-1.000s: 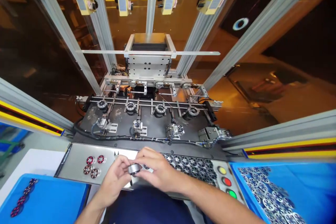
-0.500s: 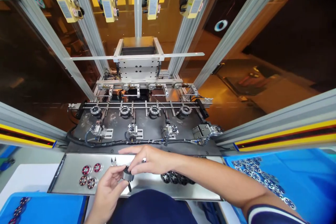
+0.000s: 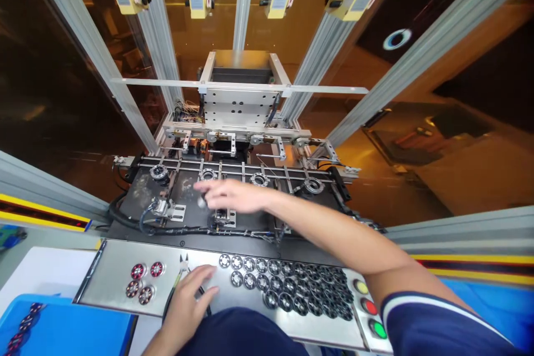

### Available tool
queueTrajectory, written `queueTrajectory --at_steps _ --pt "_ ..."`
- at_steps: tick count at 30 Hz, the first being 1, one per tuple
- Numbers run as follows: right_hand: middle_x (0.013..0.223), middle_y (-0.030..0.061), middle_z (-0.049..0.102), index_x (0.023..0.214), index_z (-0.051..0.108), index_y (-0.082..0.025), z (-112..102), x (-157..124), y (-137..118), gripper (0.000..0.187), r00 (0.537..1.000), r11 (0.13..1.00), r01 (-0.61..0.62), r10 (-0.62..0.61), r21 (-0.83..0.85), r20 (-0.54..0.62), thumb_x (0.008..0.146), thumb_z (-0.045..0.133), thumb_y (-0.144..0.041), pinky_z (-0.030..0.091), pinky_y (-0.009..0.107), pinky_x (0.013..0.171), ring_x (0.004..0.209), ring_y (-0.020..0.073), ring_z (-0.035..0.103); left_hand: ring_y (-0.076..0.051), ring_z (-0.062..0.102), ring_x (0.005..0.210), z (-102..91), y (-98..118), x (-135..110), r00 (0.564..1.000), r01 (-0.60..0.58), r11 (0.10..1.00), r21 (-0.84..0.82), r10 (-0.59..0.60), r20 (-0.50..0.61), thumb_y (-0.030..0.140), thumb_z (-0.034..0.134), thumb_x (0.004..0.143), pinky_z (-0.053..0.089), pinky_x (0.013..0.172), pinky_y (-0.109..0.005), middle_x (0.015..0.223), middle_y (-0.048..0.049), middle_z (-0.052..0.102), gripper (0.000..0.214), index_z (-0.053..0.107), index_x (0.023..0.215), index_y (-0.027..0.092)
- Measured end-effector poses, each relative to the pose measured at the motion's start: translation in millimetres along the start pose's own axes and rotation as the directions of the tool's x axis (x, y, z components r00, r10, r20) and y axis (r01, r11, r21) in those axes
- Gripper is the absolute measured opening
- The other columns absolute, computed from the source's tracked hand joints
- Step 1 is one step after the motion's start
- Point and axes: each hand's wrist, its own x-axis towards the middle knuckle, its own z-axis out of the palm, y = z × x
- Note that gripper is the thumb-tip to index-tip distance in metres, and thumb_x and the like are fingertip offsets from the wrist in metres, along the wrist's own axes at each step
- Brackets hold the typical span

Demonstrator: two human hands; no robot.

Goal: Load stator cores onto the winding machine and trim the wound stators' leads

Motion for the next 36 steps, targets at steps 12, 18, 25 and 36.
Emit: queueTrajectory --at_steps 12,18,25,36 --pt "0.158 0.0150 0.040 0.094 0.074 -0.011 -16 70 101 0.020 0.959 0.882 -0.282 0.271 -0.378 -0.083 0.096 0.056 -0.017 0.038 0.034 0.115 0.142 0.0248 0.046 -0.024 0.067 0.089 62.1 -45 2 0.899 -0.408 0.807 0.427 0.276 0.339 0.011 0.072 0.079 0.057 0.080 -0.036 0.106 -0.0064 0.065 0.055 0.058 0.130 0.031" --pt "0.145 0.0112 0.054 0.110 0.068 -0.014 -17 76 104 0.021 0.956 0.858 -0.283 0.287 -0.429 -0.056 0.096 0.061 -0.028 0.043 0.051 0.110 0.133 0.0262 0.052 -0.027 0.068 0.095 64.0 -48 3 0.889 -0.429 0.786 0.444 0.283 0.359 0.012 0.077 0.076 0.059 0.082 -0.040 0.108 -0.0087 0.065 0.054 0.058 0.125 0.026" --pt "0.124 0.0099 0.064 0.116 0.065 -0.016 -17 88 99 0.026 0.924 0.807 -0.348 0.380 -0.477 -0.032 0.097 0.060 -0.034 0.055 0.044 0.095 0.109 0.0215 0.064 -0.029 0.068 0.098 62.4 -48 3 0.897 -0.424 0.783 0.455 0.292 0.332 0.015 0.081 0.074 0.060 0.083 -0.044 0.110 -0.0118 0.066 0.038 0.061 0.106 0.018" --pt "0.120 0.0089 0.067 0.109 0.067 -0.016 -14 87 99 0.025 0.902 0.782 -0.401 0.429 -0.477 -0.055 0.097 0.060 -0.036 0.055 0.043 0.095 0.107 0.0206 0.065 -0.026 0.068 0.093 63.2 -49 0 0.919 -0.381 0.812 0.442 0.281 0.275 0.022 0.071 0.084 0.057 0.082 -0.042 0.106 -0.0094 0.068 0.016 0.060 0.096 0.019"
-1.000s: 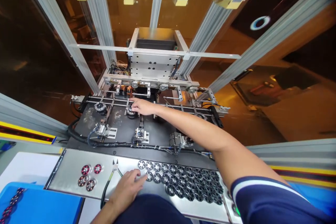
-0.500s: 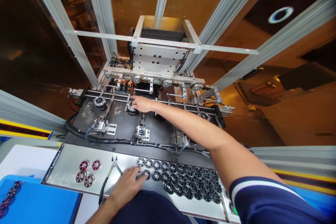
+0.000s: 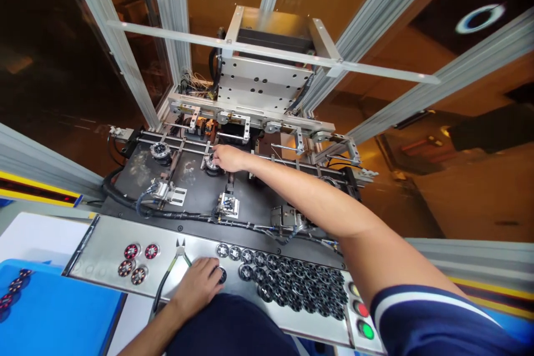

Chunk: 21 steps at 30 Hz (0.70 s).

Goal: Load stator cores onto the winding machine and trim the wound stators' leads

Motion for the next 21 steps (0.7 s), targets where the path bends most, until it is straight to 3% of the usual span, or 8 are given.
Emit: queueTrajectory --at_steps 8,14,18,21 --pt "0.118 0.0083 0.068 0.107 0.067 -0.015 14 2 6 0.024 1.000 1.000 -0.006 0.005 0.017 0.005 0.097 0.060 -0.035 0.054 0.044 0.096 0.107 0.0209 0.066 -0.026 0.067 0.095 1.7 2 -4 0.999 0.010 0.999 -0.037 -0.012 -0.035 0.017 0.066 0.086 0.055 0.083 -0.041 0.111 -0.0108 0.069 0.014 0.061 0.099 0.019" --pt "0.112 0.0067 0.070 0.106 0.068 -0.014 13 7 5 0.022 1.000 1.000 0.008 -0.008 -0.004 -0.011 0.096 0.063 -0.033 0.057 0.042 0.091 0.102 0.0197 0.068 -0.026 0.069 0.091 2.1 2 -2 0.993 -0.001 0.999 -0.033 -0.002 -0.116 0.016 0.063 0.085 0.057 0.080 -0.040 0.107 -0.0112 0.071 0.012 0.061 0.097 0.019" --pt "0.130 0.0139 0.066 0.109 0.071 -0.011 12 -9 5 0.022 0.990 0.997 0.041 -0.050 -0.069 -0.133 0.096 0.060 -0.025 0.049 0.044 0.106 0.122 0.0254 0.062 -0.025 0.071 0.086 -1.8 2 -2 0.982 -0.004 0.998 -0.059 -0.007 -0.190 0.016 0.062 0.084 0.058 0.078 -0.039 0.103 -0.0100 0.073 0.013 0.061 0.096 0.019" --pt "0.151 0.0153 0.051 0.129 0.065 -0.009 12 -31 9 0.039 0.976 0.984 0.104 -0.130 -0.147 -0.176 0.092 0.053 -0.008 0.039 0.041 0.117 0.143 0.0279 0.043 -0.023 0.072 0.091 -9.4 2 -6 0.966 0.035 0.993 -0.113 -0.063 -0.250 0.015 0.061 0.084 0.058 0.083 -0.037 0.104 -0.0085 0.073 0.017 0.059 0.100 0.021"
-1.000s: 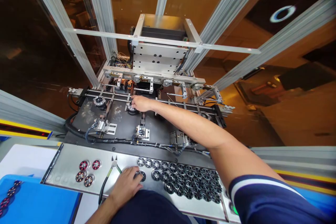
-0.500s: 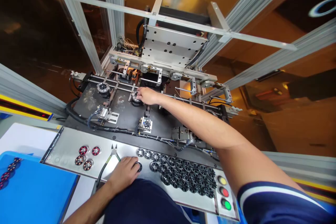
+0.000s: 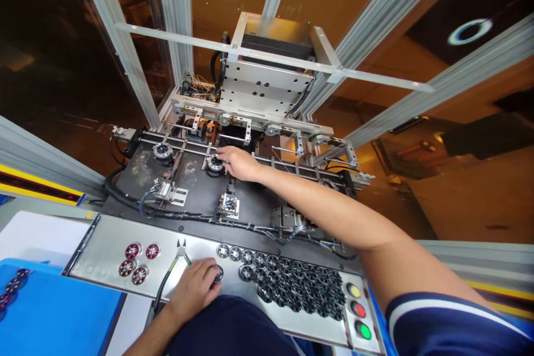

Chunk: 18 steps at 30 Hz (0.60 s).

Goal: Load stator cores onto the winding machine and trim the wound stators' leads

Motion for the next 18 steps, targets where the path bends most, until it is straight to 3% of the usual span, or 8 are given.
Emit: queueTrajectory --at_steps 3,6,8,11,14,16,18 --pt "0.159 0.0086 0.041 0.143 0.053 -0.015 -4 -18 5 0.063 0.993 0.993 0.105 -0.102 -0.053 0.059 0.082 0.051 0.003 0.037 0.047 0.118 0.151 0.0287 0.028 -0.021 0.072 0.095 -12.1 2 -5 0.993 0.099 0.994 -0.047 -0.102 -0.065 0.015 0.060 0.085 0.058 0.084 -0.033 0.106 -0.0095 0.073 0.021 0.055 0.105 0.020" --pt "0.161 0.0069 0.036 0.147 0.048 -0.019 -4 -26 8 0.068 0.982 0.983 0.158 -0.146 -0.093 0.122 0.083 0.047 0.004 0.038 0.057 0.115 0.152 0.0312 0.026 -0.018 0.073 0.089 -26.8 3 -10 0.958 0.249 0.959 -0.137 -0.264 -0.108 0.019 0.062 0.087 0.059 0.077 -0.028 0.107 -0.0098 0.073 0.024 0.053 0.110 0.020" --pt "0.162 0.0084 0.034 0.148 0.047 -0.018 -2 -26 7 0.066 0.979 0.979 0.169 -0.153 -0.118 0.134 0.085 0.045 0.002 0.036 0.059 0.115 0.151 0.0317 0.026 -0.018 0.073 0.089 -38.1 2 -13 0.905 0.377 0.884 -0.275 -0.415 -0.095 0.024 0.064 0.088 0.058 0.077 -0.027 0.108 -0.0085 0.074 0.025 0.055 0.111 0.021" --pt "0.161 0.0116 0.036 0.145 0.049 -0.014 0 -21 3 0.058 0.978 0.972 0.180 -0.161 -0.148 0.129 0.088 0.044 0.000 0.036 0.058 0.115 0.150 0.0333 0.029 -0.021 0.071 0.103 -57.6 -1 -10 0.791 0.510 0.682 -0.525 -0.612 -0.026 0.031 0.064 0.089 0.056 0.088 -0.030 0.112 -0.0097 0.073 0.022 0.059 0.108 0.021" --pt "0.154 0.0162 0.046 0.136 0.057 -0.011 -5 -17 -5 0.048 0.980 0.967 0.192 -0.179 -0.167 0.091 0.090 0.048 -0.004 0.039 0.058 0.112 0.146 0.0348 0.037 -0.024 0.069 0.107 -82.1 -1 2 0.720 0.501 0.493 -0.711 -0.694 0.026 0.038 0.065 0.089 0.056 0.089 -0.033 0.114 -0.0125 0.071 0.026 0.060 0.106 0.020" --pt "0.150 0.0208 0.049 0.132 0.060 -0.008 -16 -19 -16 0.042 0.982 0.966 0.190 -0.188 -0.173 0.028 0.091 0.049 -0.005 0.042 0.058 0.109 0.144 0.0352 0.040 -0.025 0.069 0.102 -101.2 3 14 0.726 0.445 0.427 -0.787 -0.687 0.038 0.042 0.066 0.088 0.057 0.084 -0.033 0.113 -0.0126 0.070 0.030 0.060 0.107 0.019" --pt "0.152 0.0244 0.046 0.134 0.057 -0.007 -28 -31 -35 0.041 0.979 0.969 0.175 -0.191 -0.175 -0.079 0.094 0.049 -0.011 0.042 0.058 0.109 0.144 0.0347 0.040 -0.024 0.069 0.097 -120.1 11 24 0.760 0.392 0.418 -0.819 -0.649 0.032 0.043 0.066 0.089 0.057 0.082 -0.034 0.114 -0.0119 0.069 0.032 0.061 0.109 0.019"
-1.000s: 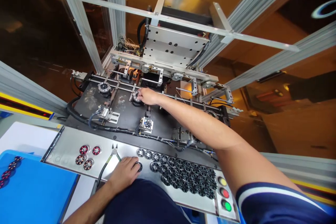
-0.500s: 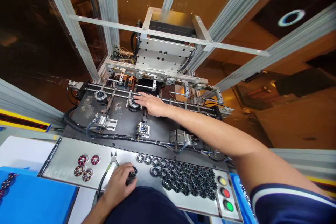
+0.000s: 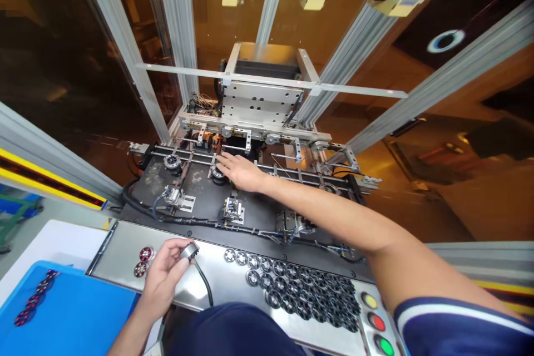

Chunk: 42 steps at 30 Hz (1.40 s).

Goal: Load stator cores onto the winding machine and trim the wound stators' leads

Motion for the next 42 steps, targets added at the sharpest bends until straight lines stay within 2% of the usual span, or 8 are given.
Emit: queueTrajectory --at_steps 3,7,14,22,25,30,35,42 --pt "0.144 0.0216 0.055 0.138 0.052 -0.011 -22 -29 -49 0.050 0.943 0.955 0.191 -0.114 0.228 -0.314 0.096 0.059 -0.036 0.045 0.053 0.110 0.136 0.0293 0.049 -0.021 0.067 0.092 2.5 27 -5 0.996 -0.075 0.997 -0.009 0.075 0.058 0.042 0.070 0.086 0.054 0.082 -0.031 0.111 -0.0104 0.069 0.032 0.062 0.108 0.020" --pt "0.111 0.0138 0.070 0.132 0.056 -0.015 -24 -78 -124 0.051 0.793 0.649 0.552 -0.214 0.524 -0.571 0.091 0.067 -0.042 0.056 0.038 0.090 0.101 0.0213 0.065 -0.019 0.066 0.093 11.3 38 -18 0.983 -0.130 0.988 -0.079 0.139 0.120 0.040 0.075 0.083 0.051 0.081 -0.026 0.102 -0.0064 0.070 0.028 0.059 0.098 0.022" --pt "0.087 0.0099 0.069 0.125 0.057 -0.013 -7 -113 -166 0.035 0.711 0.860 0.381 -0.039 0.339 -0.702 0.090 0.058 -0.014 0.054 0.036 0.067 0.079 0.0216 0.060 -0.017 0.064 0.089 40.4 29 -22 0.990 -0.058 0.966 -0.253 0.089 0.111 0.044 0.084 0.073 0.049 0.078 -0.024 0.094 -0.0035 0.068 0.043 0.060 0.102 0.023" --pt "0.101 0.0131 0.068 0.106 0.063 -0.015 -3 -129 -165 0.020 0.690 0.829 0.316 0.132 0.461 -0.711 0.086 0.061 -0.013 0.057 0.041 0.082 0.097 0.0226 0.063 -0.016 0.064 0.081 66.7 29 -23 0.957 0.259 0.818 -0.514 -0.144 0.253 0.051 0.072 0.083 0.052 0.075 -0.027 0.089 -0.0045 0.066 0.041 0.066 0.111 0.021" --pt "0.108 0.0155 0.069 0.098 0.067 -0.015 -8 -135 -157 0.012 0.776 0.747 0.296 0.174 0.595 -0.606 0.086 0.065 -0.018 0.057 0.042 0.087 0.101 0.0231 0.064 -0.017 0.066 0.084 65.1 25 -21 0.960 0.238 0.864 -0.444 -0.140 0.242 0.048 0.077 0.079 0.052 0.076 -0.026 0.088 -0.0048 0.068 0.045 0.065 0.113 0.021" --pt "0.116 0.0115 0.071 0.080 0.073 -0.016 -27 -139 -130 0.021 0.973 0.376 0.202 0.029 0.904 -0.229 0.094 0.058 -0.019 0.049 0.035 0.104 0.124 0.0196 0.060 -0.020 0.067 0.083 56.0 21 -17 0.913 0.242 0.925 -0.291 -0.116 0.391 0.047 0.076 0.081 0.053 0.079 -0.031 0.099 -0.0083 0.070 0.046 0.064 0.117 0.022" --pt "0.103 0.0120 0.076 0.075 0.073 -0.016 -29 -140 -109 0.028 0.968 0.199 0.205 -0.189 0.958 -0.168 0.096 0.056 -0.022 0.040 0.035 0.113 0.139 0.0192 0.048 -0.027 0.068 0.091 58.9 26 -12 0.859 0.276 0.931 -0.237 -0.129 0.495 0.053 0.075 0.078 0.055 0.078 -0.038 0.105 -0.0128 0.069 0.050 0.065 0.115 0.021" --pt "0.107 0.0097 0.075 0.075 0.069 -0.018 -21 -143 -97 0.027 0.946 0.204 0.219 -0.282 0.954 -0.157 0.097 0.054 -0.021 0.037 0.033 0.114 0.144 0.0161 0.041 -0.026 0.071 0.085 66.7 36 -2 0.776 0.344 0.930 -0.127 -0.206 0.597 0.057 0.076 0.076 0.056 0.077 -0.037 0.095 -0.0108 0.073 0.054 0.065 0.115 0.021"
